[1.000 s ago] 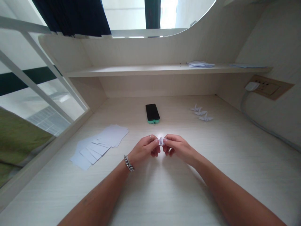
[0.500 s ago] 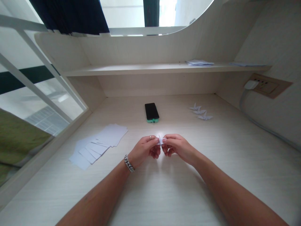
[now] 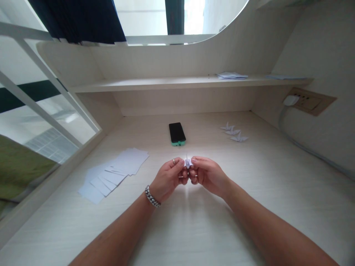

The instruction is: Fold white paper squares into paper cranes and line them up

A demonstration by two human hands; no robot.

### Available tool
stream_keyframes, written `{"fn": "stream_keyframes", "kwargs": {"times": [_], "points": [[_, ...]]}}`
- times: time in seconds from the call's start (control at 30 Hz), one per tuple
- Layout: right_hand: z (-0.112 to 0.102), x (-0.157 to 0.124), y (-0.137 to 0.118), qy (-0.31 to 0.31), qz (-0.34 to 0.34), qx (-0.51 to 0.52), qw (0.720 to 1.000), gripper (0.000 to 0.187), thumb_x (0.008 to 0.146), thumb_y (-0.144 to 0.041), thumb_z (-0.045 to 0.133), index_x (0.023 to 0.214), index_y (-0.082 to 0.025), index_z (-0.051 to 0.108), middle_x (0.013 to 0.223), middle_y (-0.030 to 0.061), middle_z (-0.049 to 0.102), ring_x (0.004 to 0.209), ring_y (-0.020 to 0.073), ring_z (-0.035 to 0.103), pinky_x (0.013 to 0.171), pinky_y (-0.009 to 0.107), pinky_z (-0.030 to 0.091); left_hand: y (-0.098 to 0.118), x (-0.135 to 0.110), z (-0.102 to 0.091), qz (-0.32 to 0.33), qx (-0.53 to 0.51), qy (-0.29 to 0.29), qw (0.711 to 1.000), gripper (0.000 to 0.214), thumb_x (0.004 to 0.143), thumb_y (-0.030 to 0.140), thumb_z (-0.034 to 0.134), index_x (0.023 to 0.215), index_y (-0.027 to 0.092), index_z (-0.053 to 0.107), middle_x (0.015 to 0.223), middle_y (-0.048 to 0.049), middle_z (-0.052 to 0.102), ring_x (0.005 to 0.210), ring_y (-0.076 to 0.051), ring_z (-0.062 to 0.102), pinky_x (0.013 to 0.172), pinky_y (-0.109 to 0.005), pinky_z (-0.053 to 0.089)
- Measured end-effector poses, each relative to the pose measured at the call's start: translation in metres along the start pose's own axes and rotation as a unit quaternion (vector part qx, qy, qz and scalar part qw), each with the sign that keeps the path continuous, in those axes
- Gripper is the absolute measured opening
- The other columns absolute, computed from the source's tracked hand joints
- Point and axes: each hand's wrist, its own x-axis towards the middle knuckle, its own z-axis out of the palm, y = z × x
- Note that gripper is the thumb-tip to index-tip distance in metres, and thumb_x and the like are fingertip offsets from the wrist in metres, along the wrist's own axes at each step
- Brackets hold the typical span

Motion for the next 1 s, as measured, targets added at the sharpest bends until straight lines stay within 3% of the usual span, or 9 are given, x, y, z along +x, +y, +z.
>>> {"fn": "stream_keyframes", "kwargs": {"times": [0.43,0.73,1.0], "points": [[0.001,0.0,0.001,-0.006,-0.026,0.051,0.998,0.02,0.078,-0.028,0.067,0.069,-0.012,0.061,0.057,0.0013,0.06,0.05,0.0098,0.054,0.05,0.021,0.04,-0.004,-0.001,0.0,0.031,-0.058,-0.045,0.997,0.031,0.082,0.04,0.065,0.07,0.014,0.055,0.068,-0.0038,0.062,0.066,-0.015,0.06,0.061,-0.027,0.044],[-0.006,0.001,0.001,-0.007,-0.04,-0.053,0.998,0.023,0.08,-0.03,0.066,0.066,-0.014,0.058,0.058,0.001,0.058,0.05,0.0105,0.054,0.049,0.022,0.039,0.001,0.001,-0.01,-0.003,0.086,-0.011,0.996,0.031,0.082,0.042,0.063,0.071,0.013,0.058,0.059,-0.0014,0.058,0.051,-0.01,0.05,0.049,-0.023,0.037],[-0.013,0.0,0.0,0.0,-0.006,-0.151,0.989,0.027,0.084,-0.04,0.062,0.074,-0.015,0.06,0.061,0.0013,0.058,0.053,0.0122,0.055,0.045,0.021,0.04,-0.002,0.003,-0.013,0.021,0.16,-0.01,0.987,0.035,0.08,0.045,0.064,0.066,0.014,0.054,0.056,0.0003,0.057,0.05,-0.009,0.05,0.05,-0.022,0.038]]}}
